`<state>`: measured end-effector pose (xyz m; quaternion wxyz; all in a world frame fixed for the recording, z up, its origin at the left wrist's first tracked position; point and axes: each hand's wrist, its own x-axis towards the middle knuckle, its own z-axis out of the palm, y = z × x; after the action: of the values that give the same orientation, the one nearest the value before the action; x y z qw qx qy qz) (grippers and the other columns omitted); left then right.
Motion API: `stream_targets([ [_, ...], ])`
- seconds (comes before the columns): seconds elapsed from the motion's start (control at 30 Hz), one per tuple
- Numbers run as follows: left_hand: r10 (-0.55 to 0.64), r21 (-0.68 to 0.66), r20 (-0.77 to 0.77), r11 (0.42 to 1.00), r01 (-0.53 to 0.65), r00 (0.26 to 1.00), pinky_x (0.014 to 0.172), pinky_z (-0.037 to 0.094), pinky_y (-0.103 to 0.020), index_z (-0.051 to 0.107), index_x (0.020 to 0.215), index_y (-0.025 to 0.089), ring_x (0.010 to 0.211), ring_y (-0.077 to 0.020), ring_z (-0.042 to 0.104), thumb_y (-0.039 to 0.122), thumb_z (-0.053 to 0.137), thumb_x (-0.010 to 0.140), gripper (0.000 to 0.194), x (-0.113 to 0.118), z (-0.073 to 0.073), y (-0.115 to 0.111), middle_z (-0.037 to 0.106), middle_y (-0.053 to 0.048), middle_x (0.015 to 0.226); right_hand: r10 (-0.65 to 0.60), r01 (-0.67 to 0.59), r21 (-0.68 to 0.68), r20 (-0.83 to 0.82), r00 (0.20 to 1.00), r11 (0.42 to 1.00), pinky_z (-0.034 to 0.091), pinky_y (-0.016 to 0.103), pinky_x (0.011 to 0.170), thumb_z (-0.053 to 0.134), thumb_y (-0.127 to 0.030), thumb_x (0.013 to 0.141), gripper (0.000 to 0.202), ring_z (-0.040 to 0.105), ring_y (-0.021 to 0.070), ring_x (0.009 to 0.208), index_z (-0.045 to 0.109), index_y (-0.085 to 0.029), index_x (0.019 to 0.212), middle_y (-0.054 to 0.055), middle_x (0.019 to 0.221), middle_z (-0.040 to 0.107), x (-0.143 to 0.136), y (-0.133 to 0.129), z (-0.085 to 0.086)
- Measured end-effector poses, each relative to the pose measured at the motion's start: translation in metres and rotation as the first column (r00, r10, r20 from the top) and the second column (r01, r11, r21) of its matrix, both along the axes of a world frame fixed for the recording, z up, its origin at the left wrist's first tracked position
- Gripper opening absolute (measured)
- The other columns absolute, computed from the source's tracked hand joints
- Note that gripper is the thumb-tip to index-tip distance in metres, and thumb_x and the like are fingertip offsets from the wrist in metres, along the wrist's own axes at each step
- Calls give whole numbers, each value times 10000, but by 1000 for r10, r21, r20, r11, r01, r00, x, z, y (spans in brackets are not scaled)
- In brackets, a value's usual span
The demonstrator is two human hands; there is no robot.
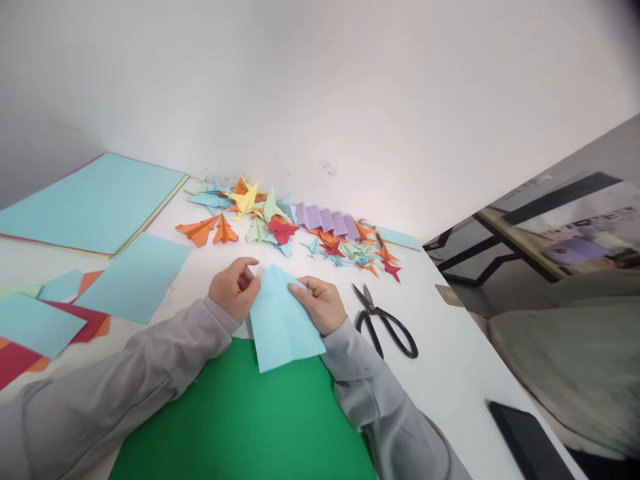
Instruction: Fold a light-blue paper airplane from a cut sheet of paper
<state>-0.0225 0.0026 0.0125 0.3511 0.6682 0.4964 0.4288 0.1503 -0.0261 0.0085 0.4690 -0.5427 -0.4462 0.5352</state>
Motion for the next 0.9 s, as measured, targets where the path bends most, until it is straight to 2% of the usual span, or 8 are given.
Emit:
stream_targets([
  [0.07, 39, 290, -139, 957, 3, 990, 512, 417, -230, 581, 858, 142, 546, -94, 458, 172, 486, 695, 191, -5, -1, 0, 518, -7, 677, 79, -77, -37, 75, 994, 996, 330, 217, 389, 666, -428, 590, 297, 451, 92, 402, 618, -155, 697, -18, 509, 582, 1, -7, 3],
  [0.13, -70, 481, -281, 853, 204, 957, 619, 446, -283, 608, 799, 140, 665, -137, 491, 143, 460, 714, 171, -8, -5, -3, 558, -47, 733, 135, -129, -40, 221, 966, 991, 298, 215, 384, 637, -417, 619, 261, 420, 88, 396, 610, -160, 653, -24, 478, 548, 2, -13, 5],
  [0.23, -227, 548, -481, 676, 493, 847, 706, 449, -323, 620, 795, 121, 776, -174, 499, 90, 405, 739, 225, -7, -13, -11, 598, -90, 818, 127, -154, 3, 550, 825, 988, 233, 213, 391, 606, -357, 652, 212, 343, 77, 387, 570, -175, 550, -47, 403, 434, 1, -20, 9],
  [0.3, -227, 530, -595, 611, 588, 771, 724, 453, -331, 619, 789, 108, 817, -189, 503, 77, 397, 748, 229, -5, -18, -17, 603, -106, 857, 101, -164, 13, 737, 669, 986, 217, 223, 417, 602, -319, 655, 205, 340, 81, 402, 539, -181, 517, -46, 404, 404, -2, -22, 11],
  [0.53, -229, 524, -661, 541, 658, 714, 791, 460, -311, 614, 806, 88, 881, -187, 516, 59, 409, 750, 214, -3, -22, -18, 616, -105, 892, 21, -89, 4, 958, 285, 996, 183, 252, 461, 486, -392, 761, 222, 457, 135, 474, 559, -196, 688, 14, 515, 538, -12, -34, 12],
  [0.67, -224, 540, -663, 519, 663, 715, 841, 452, -314, 612, 808, 85, 893, -178, 529, 84, 375, 777, 239, -6, -21, -18, 627, -112, 923, -162, -131, 171, 984, 74, 977, 165, 271, 463, 468, -366, 788, 214, 480, 148, 474, 574, -182, 754, 38, 553, 587, -16, -45, 4],
  [0.77, -230, 541, -660, 514, 665, 715, 871, 439, -317, 605, 841, 84, 933, -180, 525, 109, 374, 793, 237, -6, -23, -18, 626, -111, 957, -402, -354, 355, 913, -66, 865, 202, 295, 494, 443, -288, 818, 248, 478, 141, 485, 552, -170, 629, 49, 539, 575, -18, -52, 1],
  [0.9, -254, 506, -672, 528, 682, 695, 869, 437, -343, 594, 848, 106, 952, -181, 519, 108, 356, 802, 242, -6, -23, -15, 616, -112, 953, -568, -582, 445, 822, -37, 681, 265, 304, 518, 471, -128, 789, 162, 486, 137, 509, 579, -161, 672, 21, 551, 580, -17, -56, 0],
])
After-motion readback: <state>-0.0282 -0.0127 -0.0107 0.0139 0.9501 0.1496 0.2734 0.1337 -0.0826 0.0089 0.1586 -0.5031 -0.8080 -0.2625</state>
